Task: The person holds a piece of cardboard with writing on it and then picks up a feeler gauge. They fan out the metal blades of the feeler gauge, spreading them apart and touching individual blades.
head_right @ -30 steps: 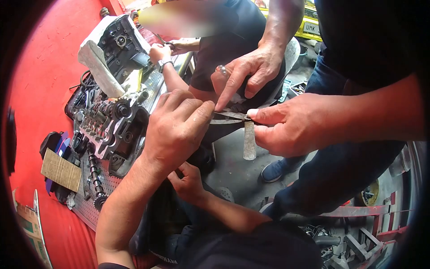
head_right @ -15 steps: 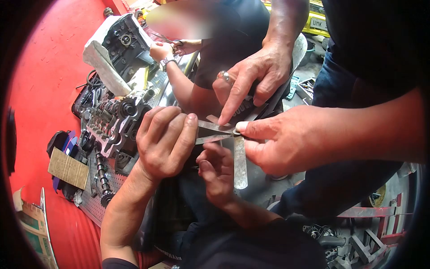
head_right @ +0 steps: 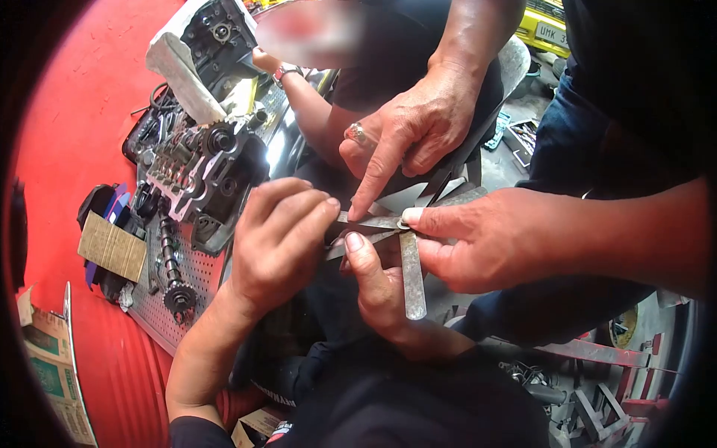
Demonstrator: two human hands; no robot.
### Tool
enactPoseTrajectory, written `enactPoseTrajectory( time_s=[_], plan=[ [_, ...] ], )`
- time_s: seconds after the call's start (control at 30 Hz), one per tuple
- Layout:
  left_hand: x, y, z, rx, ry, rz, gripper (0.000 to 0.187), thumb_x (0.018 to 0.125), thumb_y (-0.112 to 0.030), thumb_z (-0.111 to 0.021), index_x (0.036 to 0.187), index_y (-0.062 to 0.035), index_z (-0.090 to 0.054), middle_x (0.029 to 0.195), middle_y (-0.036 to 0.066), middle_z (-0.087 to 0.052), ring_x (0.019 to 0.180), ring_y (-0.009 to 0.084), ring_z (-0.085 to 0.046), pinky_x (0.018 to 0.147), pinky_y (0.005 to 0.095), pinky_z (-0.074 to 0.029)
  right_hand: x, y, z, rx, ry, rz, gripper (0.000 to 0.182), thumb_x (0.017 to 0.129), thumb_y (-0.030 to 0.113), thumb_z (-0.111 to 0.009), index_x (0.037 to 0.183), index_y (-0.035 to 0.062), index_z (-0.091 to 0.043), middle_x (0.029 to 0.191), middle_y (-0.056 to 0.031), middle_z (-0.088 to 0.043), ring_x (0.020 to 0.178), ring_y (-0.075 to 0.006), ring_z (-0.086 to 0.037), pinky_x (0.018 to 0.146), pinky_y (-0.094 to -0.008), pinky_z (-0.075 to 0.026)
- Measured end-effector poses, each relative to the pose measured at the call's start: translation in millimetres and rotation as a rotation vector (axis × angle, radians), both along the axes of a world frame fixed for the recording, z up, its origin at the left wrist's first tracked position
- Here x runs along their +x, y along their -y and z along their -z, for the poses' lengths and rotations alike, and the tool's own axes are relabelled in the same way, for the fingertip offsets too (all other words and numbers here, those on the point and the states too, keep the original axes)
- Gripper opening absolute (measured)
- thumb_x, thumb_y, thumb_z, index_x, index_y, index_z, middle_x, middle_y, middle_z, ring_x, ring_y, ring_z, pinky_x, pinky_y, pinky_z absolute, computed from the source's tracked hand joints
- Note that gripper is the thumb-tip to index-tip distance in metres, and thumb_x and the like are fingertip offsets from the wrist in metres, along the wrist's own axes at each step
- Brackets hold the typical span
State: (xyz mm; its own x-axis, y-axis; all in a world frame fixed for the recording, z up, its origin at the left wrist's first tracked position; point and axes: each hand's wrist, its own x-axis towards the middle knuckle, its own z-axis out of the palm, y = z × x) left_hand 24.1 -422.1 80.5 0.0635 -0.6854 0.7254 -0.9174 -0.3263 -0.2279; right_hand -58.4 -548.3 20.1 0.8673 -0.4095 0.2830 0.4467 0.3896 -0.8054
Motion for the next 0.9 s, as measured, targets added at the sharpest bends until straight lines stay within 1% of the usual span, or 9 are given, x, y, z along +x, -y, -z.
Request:
enactPoseTrajectory(
  time_s=[0.07,0.17,0.3,0.43,0.53,0.6,0.73,0.83,0.9],
  plan=[
    [-6.0,-5.6,2.7,-0.018,-0.335,0.022,0.030,0.074,-0.001,-0.068,0.104,0.0028,-0.067,0.096,0.013,-0.066,0.090,0.0290,-0.064,0.077,0.0366,-0.053,-1.3,-0.1,4.0,-0.015,-0.007,0.015,0.045,0.087,0.018,-0.054,0.124,-0.0062,-0.056,0.100,-0.0097,-0.062,0.079,-0.0122,-0.056,0.059,-0.0219,-0.042],
    [-26.3,-11.3,-2.5,-0.166,-0.974,0.003,0.026,0.082,-0.004,-0.069,0.107,0.0047,-0.067,0.094,0.013,-0.069,0.085,0.0242,-0.066,0.075,0.0345,-0.053,-3.7,-3.6,8.5,0.020,-0.023,0.009,0.047,0.085,0.020,-0.055,0.124,-0.0063,-0.056,0.100,-0.0102,-0.062,0.079,-0.0125,-0.056,0.059,-0.0220,-0.043],
    [-34.2,-2.6,-16.8,-0.344,-1.559,-0.043,0.021,0.092,-0.008,-0.068,0.106,0.0071,-0.068,0.087,0.008,-0.072,0.078,0.0100,-0.064,0.072,0.0272,-0.053,-8.2,-7.0,11.7,0.015,-0.043,0.010,0.051,0.082,0.022,-0.057,0.124,-0.0065,-0.056,0.099,-0.0102,-0.063,0.080,-0.0135,-0.057,0.062,-0.0227,-0.044],
    [-35.8,-4.2,-19.3,-0.310,-1.599,-0.069,0.018,0.090,-0.010,-0.070,0.101,0.0053,-0.068,0.084,0.006,-0.069,0.073,0.0079,-0.060,0.067,0.0231,-0.048,-6.2,-11.1,21.5,0.005,0.051,0.044,0.048,0.080,0.022,-0.057,0.119,-0.0063,-0.057,0.098,-0.0102,-0.064,0.081,-0.0163,-0.059,0.070,-0.0273,-0.046],
    [-40.2,-5.8,-21.2,-0.318,-1.689,-0.097,0.016,0.089,-0.008,-0.070,0.099,0.0048,-0.067,0.084,0.006,-0.068,0.073,0.0082,-0.060,0.068,0.0229,-0.048,1.7,2.3,42.0,-0.185,0.325,-0.117,0.032,0.095,0.016,-0.051,0.122,-0.0004,-0.057,0.105,-0.0060,-0.063,0.095,-0.0114,-0.055,0.087,-0.0280,-0.046],
    [-43.0,-5.8,-18.4,-0.357,-1.720,-0.091,0.016,0.089,-0.008,-0.070,0.099,0.0044,-0.066,0.084,0.006,-0.068,0.073,0.0083,-0.060,0.069,0.0227,-0.048,1.0,-2.3,41.7,-0.156,0.311,-0.074,0.026,0.095,0.015,-0.048,0.113,0.0009,-0.061,0.101,-0.0053,-0.064,0.093,-0.0118,-0.057,0.083,-0.0282,-0.046],
    [-44.3,-8.3,-10.9,-0.349,-1.726,-0.108,0.013,0.090,-0.005,-0.068,0.098,0.0050,-0.065,0.087,0.007,-0.069,0.079,0.0094,-0.064,0.072,0.0243,-0.053,-6.0,-2.1,34.2,-0.091,0.202,-0.094,0.028,0.093,0.015,-0.047,0.111,-0.0008,-0.062,0.097,-0.0072,-0.065,0.089,-0.0142,-0.060,0.080,-0.0287,-0.047],
    [-46.1,-7.5,-4.0,-0.365,-1.715,-0.091,0.013,0.090,-0.005,-0.068,0.097,0.0052,-0.064,0.087,0.006,-0.069,0.080,0.0091,-0.064,0.072,0.0246,-0.053,-10.0,-8.4,37.5,0.020,0.145,-0.080,0.032,0.086,0.012,-0.050,0.111,-0.0059,-0.061,0.100,-0.0130,-0.065,0.088,-0.0185,-0.061,0.084,-0.0312,-0.047],
    [-48.1,-6.1,-0.9,-0.342,-1.608,-0.103,0.013,0.089,-0.005,-0.069,0.098,0.0037,-0.065,0.086,0.006,-0.069,0.078,0.0091,-0.064,0.072,0.0249,-0.053,-8.2,-11.4,44.4,0.054,0.152,-0.057,0.032,0.087,0.011,-0.049,0.112,-0.0063,-0.061,0.100,-0.0129,-0.065,0.090,-0.0187,-0.061,0.085,-0.0315,-0.047]
  ],
)
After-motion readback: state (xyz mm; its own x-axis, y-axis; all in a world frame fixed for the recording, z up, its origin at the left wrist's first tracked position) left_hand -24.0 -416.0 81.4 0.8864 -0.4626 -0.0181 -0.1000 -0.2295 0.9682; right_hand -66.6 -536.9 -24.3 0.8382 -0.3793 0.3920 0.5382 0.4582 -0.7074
